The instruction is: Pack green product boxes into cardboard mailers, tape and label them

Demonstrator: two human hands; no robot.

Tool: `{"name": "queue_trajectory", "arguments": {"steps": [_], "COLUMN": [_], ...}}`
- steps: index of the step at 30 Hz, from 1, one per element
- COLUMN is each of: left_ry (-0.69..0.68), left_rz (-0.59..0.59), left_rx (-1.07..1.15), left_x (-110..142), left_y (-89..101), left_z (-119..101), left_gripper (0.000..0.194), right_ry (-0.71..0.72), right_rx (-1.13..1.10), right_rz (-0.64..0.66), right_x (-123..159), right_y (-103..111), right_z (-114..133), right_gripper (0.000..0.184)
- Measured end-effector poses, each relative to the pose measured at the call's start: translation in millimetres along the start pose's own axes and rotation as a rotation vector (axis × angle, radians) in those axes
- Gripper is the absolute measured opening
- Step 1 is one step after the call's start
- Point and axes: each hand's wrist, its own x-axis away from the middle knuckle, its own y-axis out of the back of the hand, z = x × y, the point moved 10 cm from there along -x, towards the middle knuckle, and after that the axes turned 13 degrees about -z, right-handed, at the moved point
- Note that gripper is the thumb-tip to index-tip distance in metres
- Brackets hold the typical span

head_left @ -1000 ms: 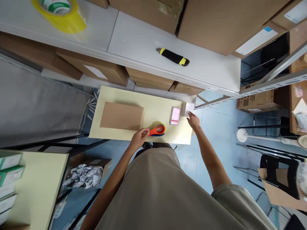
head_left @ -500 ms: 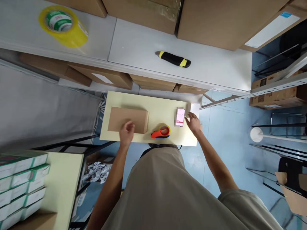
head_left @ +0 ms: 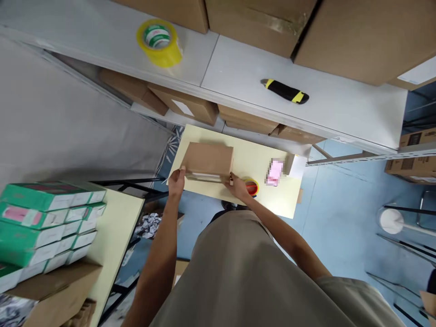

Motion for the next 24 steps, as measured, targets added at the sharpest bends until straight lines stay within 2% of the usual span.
{"name": "queue_trajectory", "arguments": {"steps": [4, 7, 11, 15, 17, 20, 22, 24], "left_ry": [0.0, -0.007, 0.016, 0.046, 0.1, 0.141, 0.132, 0.124], "left_rz": [-0.073, -0.049, -0.061, -0.033, 0.001, 0.106, 0.203, 0.231], "left_rx": [0.145, 0.194, 0.195, 0.208, 0.212, 0.199, 0.175, 0.148], "left_x": [7.6, 14.4, 20.1, 21.4, 24.5, 36.0, 46.2, 52.2], "left_y": [3.6, -9.7, -25.1, -35.1, -38.2, -45.6, -52.8, -53.3], "left_z": [-13.6, -22.8, -23.5, -19.3, -10.3, 3.1, 7.6, 8.4], "left_gripper": [0.044, 0.043, 0.038, 0.045, 0.059, 0.095, 0.108, 0.103], "right_ry": [0.083, 0.097, 0.07, 0.062, 0.071, 0.083, 0.078, 0.084], "right_rx": [0.014, 0.054, 0.026, -0.06, -0.138, -0.173, -0.14, -0.115], "right_rz": [-0.205, -0.231, -0.224, -0.224, -0.187, -0.111, -0.066, -0.06], "right_x": [-20.1, -35.1, -48.5, -54.9, -53.8, -46.2, -39.7, -34.7], "right_y": [57.2, 76.0, 79.2, 78.3, 75.9, 68.3, 61.2, 58.6], "right_z": [6.3, 6.2, -2.1, -9.9, -14.1, -24.1, -32.1, -35.1], "right_gripper": [0.036, 0.031, 0.038, 0.055, 0.068, 0.094, 0.094, 0.078]}}
